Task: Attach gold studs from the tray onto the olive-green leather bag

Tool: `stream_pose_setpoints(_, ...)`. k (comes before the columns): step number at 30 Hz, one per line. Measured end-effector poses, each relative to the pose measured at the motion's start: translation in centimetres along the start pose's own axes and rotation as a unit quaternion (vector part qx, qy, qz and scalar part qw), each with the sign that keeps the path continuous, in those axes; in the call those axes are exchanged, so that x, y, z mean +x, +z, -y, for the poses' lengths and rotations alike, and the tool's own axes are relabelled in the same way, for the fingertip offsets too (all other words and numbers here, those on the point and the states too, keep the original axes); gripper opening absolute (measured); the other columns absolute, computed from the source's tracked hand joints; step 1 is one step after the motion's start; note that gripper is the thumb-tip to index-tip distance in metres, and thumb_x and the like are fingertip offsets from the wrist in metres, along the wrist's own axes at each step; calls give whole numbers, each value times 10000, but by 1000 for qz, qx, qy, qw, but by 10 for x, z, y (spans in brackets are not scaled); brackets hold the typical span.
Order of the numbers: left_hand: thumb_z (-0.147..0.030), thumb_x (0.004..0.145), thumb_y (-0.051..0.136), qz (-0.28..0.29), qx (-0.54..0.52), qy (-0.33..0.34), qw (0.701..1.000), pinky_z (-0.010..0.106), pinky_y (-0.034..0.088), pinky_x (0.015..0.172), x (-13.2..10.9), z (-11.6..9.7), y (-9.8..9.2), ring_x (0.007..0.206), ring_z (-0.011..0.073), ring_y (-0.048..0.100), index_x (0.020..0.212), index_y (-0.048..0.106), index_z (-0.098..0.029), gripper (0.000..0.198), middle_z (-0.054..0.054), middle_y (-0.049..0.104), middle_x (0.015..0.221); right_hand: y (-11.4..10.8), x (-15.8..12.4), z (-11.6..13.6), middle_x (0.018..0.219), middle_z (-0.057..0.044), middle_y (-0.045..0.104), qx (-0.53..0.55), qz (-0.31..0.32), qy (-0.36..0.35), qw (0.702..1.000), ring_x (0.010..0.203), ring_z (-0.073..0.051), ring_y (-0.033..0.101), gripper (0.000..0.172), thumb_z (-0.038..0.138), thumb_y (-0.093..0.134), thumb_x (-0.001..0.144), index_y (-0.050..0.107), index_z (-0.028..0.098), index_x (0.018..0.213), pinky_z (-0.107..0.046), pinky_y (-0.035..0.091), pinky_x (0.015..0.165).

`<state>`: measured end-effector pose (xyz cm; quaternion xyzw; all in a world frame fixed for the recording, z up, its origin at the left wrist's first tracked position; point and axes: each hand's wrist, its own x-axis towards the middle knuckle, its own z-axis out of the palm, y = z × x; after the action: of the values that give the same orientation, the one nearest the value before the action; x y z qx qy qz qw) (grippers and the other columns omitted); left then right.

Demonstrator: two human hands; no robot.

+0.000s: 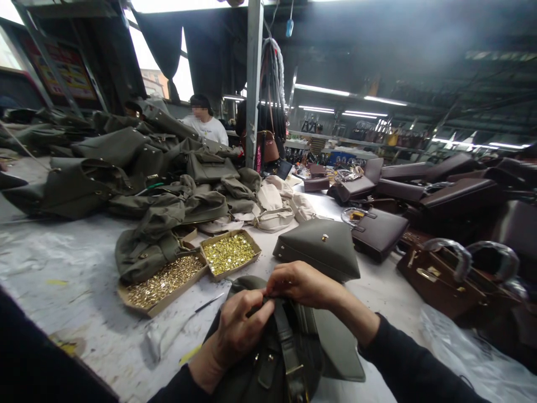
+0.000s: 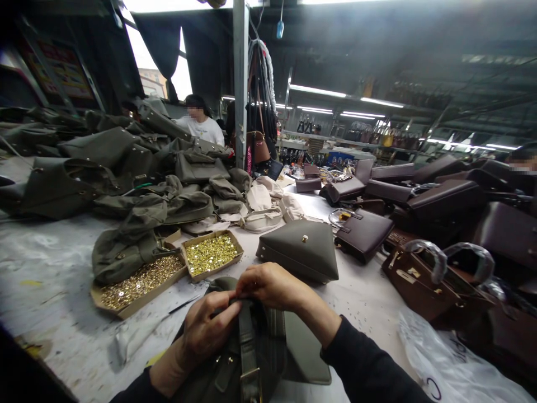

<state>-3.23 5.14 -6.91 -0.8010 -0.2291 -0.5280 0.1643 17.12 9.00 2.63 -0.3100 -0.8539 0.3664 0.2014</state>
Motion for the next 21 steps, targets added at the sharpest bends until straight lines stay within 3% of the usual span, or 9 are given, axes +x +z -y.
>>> stream_pose_setpoints(3,-84,888,606,-7,14,1,1000,278,570,710,0,0,0,856,177,668,1040,703,-153,193,91,633,979,-3,1,0,894,-24,722,-22,10,-12,1000,824,-156,671,159,93,626,904,759,177,924,-232,492,745)
stream_pose_setpoints(9,-102,900,603,-11,22,3,1000,273,577,707,1,-1,1,820,163,674,1025,707,-163,174,76,631,960,-10,4,9,917,-21,721,-111,45,-9,993,804,-148,639,99,218,659,938,751,194,964,-227,450,721)
stream_pose_setpoints(14,-107,911,592,-2,19,-4,1000,272,577,713,1,-1,0,838,163,671,1039,702,-171,181,71,622,966,-13,11,13,820,19,668,-145,73,29,986,721,-119,568,47,238,717,898,724,192,893,-212,371,634)
stream_pose_setpoints(21,-109,914,565,-8,29,-5,1000,256,544,665,3,-3,-2,733,137,626,1008,705,-190,187,40,592,875,0,17,3,779,23,543,-189,83,-11,978,661,-105,446,293,355,576,1010,612,183,776,-232,284,582)
